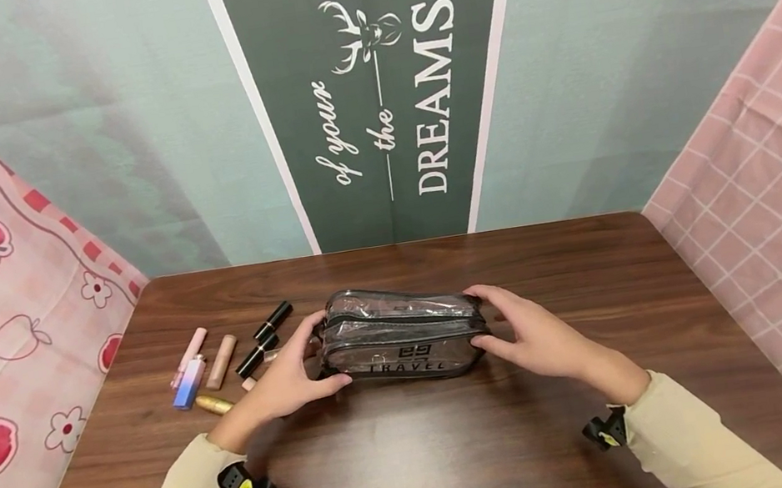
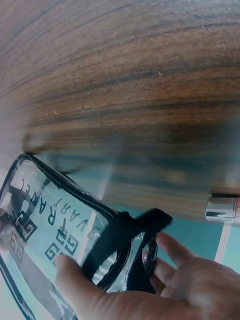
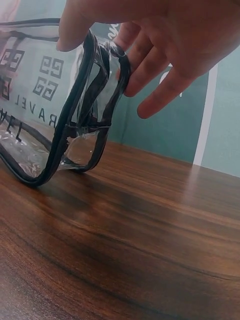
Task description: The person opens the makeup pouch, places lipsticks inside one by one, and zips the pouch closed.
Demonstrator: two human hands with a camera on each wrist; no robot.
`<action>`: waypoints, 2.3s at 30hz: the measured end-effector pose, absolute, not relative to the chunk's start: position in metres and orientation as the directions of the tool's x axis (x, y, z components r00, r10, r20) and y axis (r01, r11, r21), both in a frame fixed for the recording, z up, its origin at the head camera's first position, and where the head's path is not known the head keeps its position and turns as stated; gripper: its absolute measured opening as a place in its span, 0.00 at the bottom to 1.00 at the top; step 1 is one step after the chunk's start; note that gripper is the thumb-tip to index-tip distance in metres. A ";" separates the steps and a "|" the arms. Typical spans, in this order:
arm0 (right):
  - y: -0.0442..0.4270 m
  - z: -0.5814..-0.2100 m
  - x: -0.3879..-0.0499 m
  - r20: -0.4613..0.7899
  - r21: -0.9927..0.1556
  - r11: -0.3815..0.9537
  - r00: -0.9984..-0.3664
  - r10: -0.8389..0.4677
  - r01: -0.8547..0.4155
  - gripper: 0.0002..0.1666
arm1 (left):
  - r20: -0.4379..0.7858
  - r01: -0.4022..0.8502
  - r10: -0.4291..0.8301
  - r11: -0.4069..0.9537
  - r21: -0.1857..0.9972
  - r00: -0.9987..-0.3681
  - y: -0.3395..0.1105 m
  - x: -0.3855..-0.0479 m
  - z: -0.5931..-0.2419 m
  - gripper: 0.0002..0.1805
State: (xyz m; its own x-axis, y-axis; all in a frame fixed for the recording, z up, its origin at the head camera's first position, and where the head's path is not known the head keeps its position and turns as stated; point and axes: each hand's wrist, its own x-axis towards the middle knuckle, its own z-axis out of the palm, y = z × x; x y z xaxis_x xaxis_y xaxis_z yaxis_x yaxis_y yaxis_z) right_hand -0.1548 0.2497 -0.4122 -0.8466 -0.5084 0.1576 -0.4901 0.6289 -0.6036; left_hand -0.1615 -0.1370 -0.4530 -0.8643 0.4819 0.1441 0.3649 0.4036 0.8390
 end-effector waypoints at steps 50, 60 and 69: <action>0.145 -0.291 -0.195 0.302 -0.214 0.470 -0.516 -0.802 -0.856 0.05 | 0.416 0.550 0.410 0.296 0.781 -0.812 -0.119 -0.173 -0.434 0.49; 0.086 -0.273 -0.208 0.005 -0.195 0.532 -0.543 -0.840 -0.824 0.05 | 0.418 0.561 0.425 0.303 0.771 -0.803 -0.115 -0.176 -0.431 0.46; 0.066 -0.270 -0.209 -0.157 -0.109 0.602 -0.584 -0.796 -0.791 0.08 | 0.383 0.536 0.430 0.323 0.780 -0.817 -0.115 -0.176 -0.428 0.45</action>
